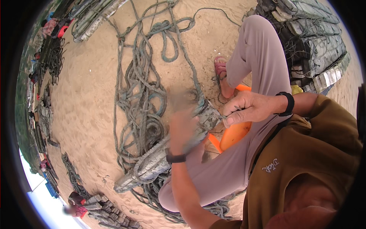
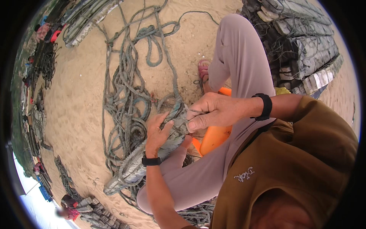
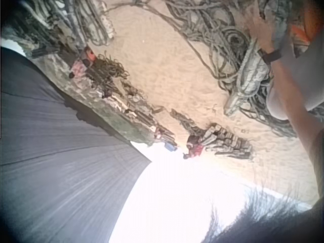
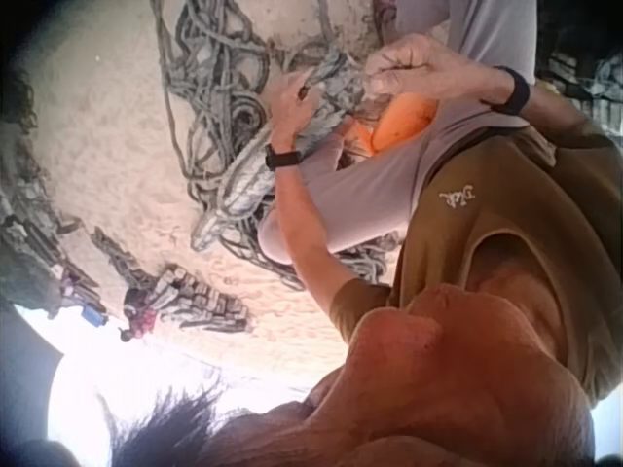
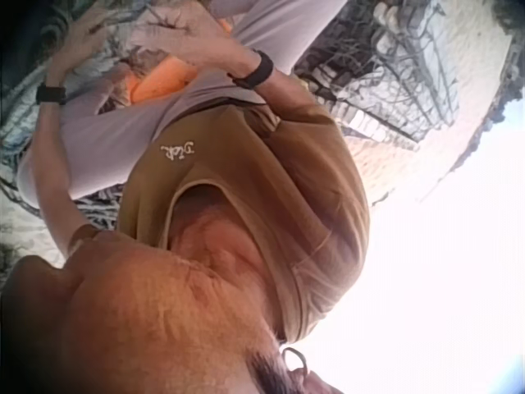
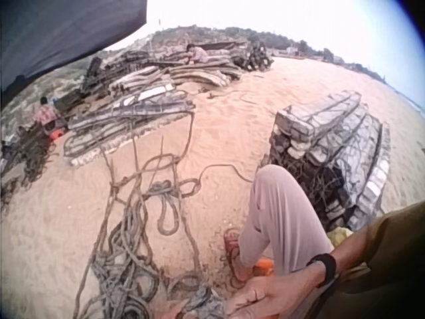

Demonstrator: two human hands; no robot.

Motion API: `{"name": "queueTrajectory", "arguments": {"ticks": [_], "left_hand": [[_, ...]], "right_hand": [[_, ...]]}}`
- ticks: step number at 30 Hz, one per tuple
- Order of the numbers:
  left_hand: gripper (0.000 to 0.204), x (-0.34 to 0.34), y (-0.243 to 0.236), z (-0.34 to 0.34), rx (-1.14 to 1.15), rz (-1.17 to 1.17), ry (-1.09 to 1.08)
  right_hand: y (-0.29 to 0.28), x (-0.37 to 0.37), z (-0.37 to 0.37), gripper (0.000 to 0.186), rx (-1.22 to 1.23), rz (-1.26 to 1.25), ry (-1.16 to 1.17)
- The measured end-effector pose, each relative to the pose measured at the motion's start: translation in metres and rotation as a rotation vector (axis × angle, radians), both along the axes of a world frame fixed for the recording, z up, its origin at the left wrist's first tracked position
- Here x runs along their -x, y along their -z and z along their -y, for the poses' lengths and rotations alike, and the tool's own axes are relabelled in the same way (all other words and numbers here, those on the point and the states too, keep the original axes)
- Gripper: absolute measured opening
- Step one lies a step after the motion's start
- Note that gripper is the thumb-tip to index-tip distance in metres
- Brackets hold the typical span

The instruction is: Repairing or assembling sections of heavy rope and netting on a beach.

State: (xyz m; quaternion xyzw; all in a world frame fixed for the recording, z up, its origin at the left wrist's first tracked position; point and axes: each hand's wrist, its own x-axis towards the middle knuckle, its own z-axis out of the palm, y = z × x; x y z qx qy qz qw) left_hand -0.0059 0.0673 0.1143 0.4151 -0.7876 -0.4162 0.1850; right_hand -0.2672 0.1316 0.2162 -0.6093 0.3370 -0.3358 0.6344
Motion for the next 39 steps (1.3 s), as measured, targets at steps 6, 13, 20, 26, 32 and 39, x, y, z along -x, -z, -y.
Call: {"name": "queueTrajectory", "arguments": {"ticks": [6,13,20,26,32,39], "left_hand": [[0.027,0.007,0.004,-0.006,0.113,-0.013,-0.083],[0.023,0.021,-0.014,-0.04,0.267,-0.091,-0.212],[0.037,0.021,-0.019,-0.065,0.375,-0.013,-0.177],[0.051,0.006,-0.029,-0.058,-0.204,-0.229,-0.334],[0.045,0.004,-0.02,-0.05,-0.12,-0.142,-0.207],[0.047,0.011,-0.037,-0.068,0.252,0.307,-0.277]], "right_hand": [[0.04,0.023,0.029,0.018,-0.806,0.396,0.7],[0.148,-0.038,0.115,0.01,-0.983,-0.045,0.903],[0.112,-0.062,0.138,0.021,-0.739,0.441,0.524],[0.096,-0.034,0.133,0.032,-0.503,0.417,0.279],[0.079,-0.03,0.121,0.033,-0.381,0.325,0.272],[0.074,-0.005,0.108,0.031,-0.281,0.416,0.291]]}}
